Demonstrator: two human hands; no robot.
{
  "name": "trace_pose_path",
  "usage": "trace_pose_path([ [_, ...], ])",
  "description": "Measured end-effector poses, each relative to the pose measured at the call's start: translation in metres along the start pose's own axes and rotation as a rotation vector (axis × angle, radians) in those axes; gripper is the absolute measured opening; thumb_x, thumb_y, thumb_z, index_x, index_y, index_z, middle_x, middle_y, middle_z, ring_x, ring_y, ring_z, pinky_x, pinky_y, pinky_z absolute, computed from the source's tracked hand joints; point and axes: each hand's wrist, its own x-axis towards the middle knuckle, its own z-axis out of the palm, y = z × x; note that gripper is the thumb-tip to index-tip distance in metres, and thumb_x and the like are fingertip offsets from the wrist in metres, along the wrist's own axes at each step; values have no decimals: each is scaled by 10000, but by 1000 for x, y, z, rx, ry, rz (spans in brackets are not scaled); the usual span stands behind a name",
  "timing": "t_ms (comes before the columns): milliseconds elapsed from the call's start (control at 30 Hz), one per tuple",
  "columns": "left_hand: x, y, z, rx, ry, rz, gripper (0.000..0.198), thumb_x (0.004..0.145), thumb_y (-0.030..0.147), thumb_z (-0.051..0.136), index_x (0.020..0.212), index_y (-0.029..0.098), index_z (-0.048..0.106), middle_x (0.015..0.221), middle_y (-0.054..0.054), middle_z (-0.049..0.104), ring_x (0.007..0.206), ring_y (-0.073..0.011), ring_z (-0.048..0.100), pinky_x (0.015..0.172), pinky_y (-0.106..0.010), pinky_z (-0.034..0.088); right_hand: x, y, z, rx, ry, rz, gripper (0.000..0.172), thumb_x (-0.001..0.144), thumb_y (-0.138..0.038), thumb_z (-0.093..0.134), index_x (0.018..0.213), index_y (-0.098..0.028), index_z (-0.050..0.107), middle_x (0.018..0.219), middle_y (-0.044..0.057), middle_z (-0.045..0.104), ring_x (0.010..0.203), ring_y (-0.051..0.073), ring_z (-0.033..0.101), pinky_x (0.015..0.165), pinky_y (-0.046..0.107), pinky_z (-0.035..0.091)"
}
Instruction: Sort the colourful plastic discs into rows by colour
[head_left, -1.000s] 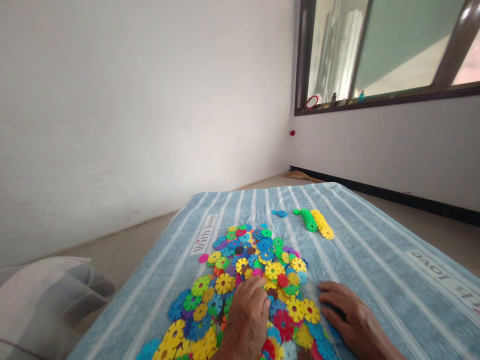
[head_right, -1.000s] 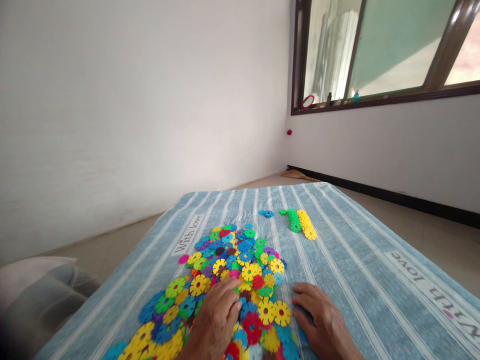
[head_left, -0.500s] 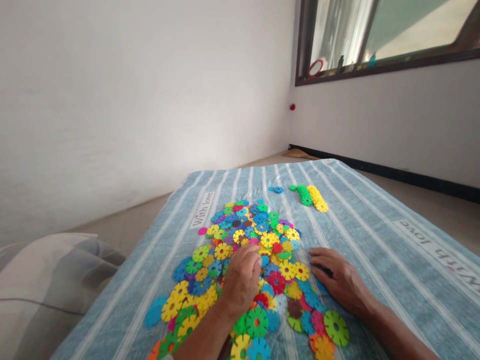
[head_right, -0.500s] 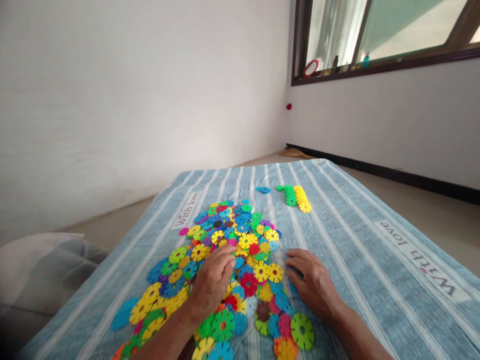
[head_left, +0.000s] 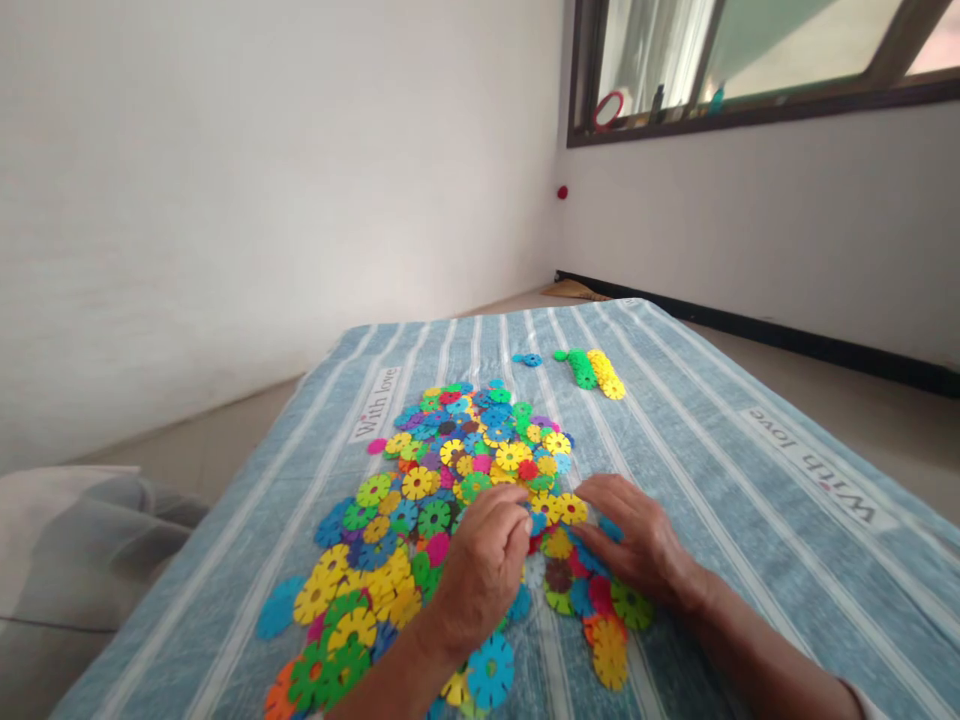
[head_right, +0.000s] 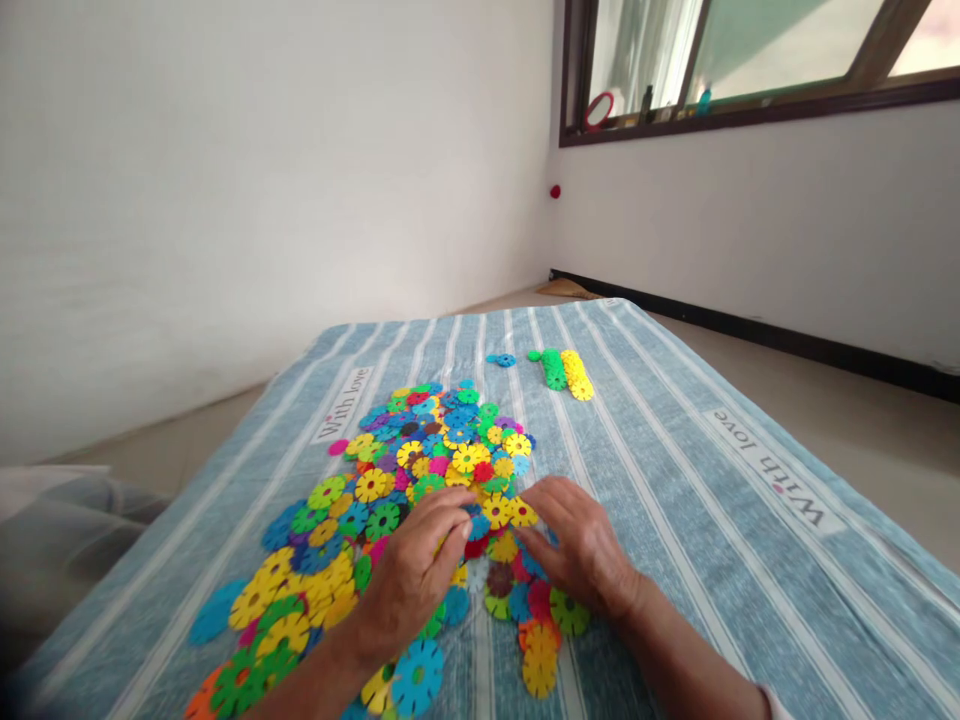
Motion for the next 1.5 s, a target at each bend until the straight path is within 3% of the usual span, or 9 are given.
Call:
trace_pose_path([
  [167,-1,18,2,-160,-51,-63,190,884,105,464,842,174,636,959,-77,699,964,-164,647,892,-302,521,5,-29,1,23,-79,-148,412,862,-329,626,1222,-173,503,1034,100,676,981,225,622,839,376,515],
  [333,-1,26,4,-252,-120,-144,209,893,132,458,817,186,645,922,-56,704,900,-153,655,830,-274,534,7,-37,3,-6,-108,-150,165,890,-210,561,1050,-169,571,840,58,676,772,189,610,682,323,481],
  [467,-3,25,7,-275,-121,-161,232,899,148,450,767,195,635,885,-47,706,849,-155,661,787,-279,538,6,-31,-1,-47,-174,-127,171,898,-236,535,1041,-173,605,808,53,675,734,178,597,682,306,457],
  [567,-4,20,10,-244,-89,-135,234,891,139,456,742,197,626,892,-55,711,867,-164,668,797,-289,540,4,-17,-11,-95,-225,-34,202,904,-253,503,1034,-172,635,800,66,678,757,183,611,708,306,464],
  [733,-6,14,13,-162,-7,-7,198,871,112,473,790,190,637,864,-55,712,874,-169,668,800,-295,544,-1,27,-34,-123,-104,297,276,862,-301,512,1047,-166,667,913,94,702,798,194,647,730,310,492],
  [833,-7,11,15,-128,3,35,193,864,100,474,801,180,638,849,-63,707,865,-171,665,790,-298,546,-1,39,-45,-134,-236,392,268,833,-298,535,1014,-176,690,816,50,687,724,168,632,683,276,472],
  [1033,-7,9,17,-101,0,35,201,857,92,471,759,182,622,838,-66,699,852,-175,660,777,-305,550,10,11,-49,-190,-515,320,148,798,-232,573,871,-213,701,761,10,652,720,144,602,661,238,404],
  [1267,-7,8,17,-91,-23,34,204,848,85,479,739,192,614,847,-62,693,860,-178,648,778,-309,547,10,-4,-41,-334,-593,243,148,788,-303,632,890,-200,661,813,36,643,777,178,600,648,258,366],
  [1500,-7,9,17,-85,-30,36,212,841,88,479,726,198,619,848,-67,691,857,-187,647,777,-323,549,10,-4,-40,-354,-641,301,119,802,-301,607,822,-186,634,837,38,634,782,173,593,635,260,337],
])
